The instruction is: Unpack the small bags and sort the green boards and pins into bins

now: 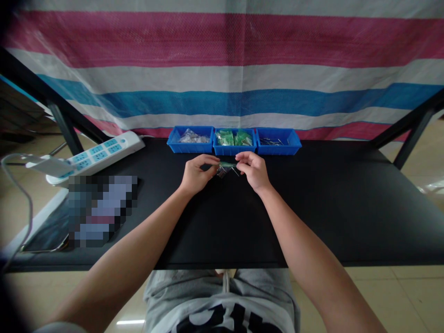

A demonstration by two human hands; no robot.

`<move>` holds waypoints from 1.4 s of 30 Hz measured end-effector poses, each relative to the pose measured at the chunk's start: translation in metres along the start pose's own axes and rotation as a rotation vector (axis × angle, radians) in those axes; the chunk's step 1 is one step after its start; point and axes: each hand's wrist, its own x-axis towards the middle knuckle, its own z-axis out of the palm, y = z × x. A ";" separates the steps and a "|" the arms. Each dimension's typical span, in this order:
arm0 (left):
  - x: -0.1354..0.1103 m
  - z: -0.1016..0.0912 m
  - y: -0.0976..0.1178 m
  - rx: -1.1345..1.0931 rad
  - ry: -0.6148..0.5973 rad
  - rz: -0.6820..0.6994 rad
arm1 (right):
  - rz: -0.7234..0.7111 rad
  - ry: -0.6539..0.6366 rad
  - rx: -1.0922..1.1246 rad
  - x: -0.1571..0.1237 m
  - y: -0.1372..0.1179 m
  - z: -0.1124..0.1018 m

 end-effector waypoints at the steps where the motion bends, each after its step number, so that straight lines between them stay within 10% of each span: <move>1: 0.000 0.000 0.000 0.010 0.004 0.022 | -0.011 0.016 -0.032 0.000 0.000 0.000; 14: 0.005 0.007 0.005 0.028 0.093 -0.144 | -0.168 0.024 -0.386 -0.003 0.004 0.001; 32: 0.098 0.057 0.024 0.378 -0.054 -0.227 | -0.306 -0.206 -0.634 -0.004 0.005 0.004; 39: 0.087 0.061 0.020 0.664 0.051 -0.048 | -0.334 -0.291 -0.623 -0.006 0.003 0.005; 42: 0.076 0.060 0.017 0.692 -0.129 0.127 | -0.365 -0.301 -0.649 -0.006 0.004 0.005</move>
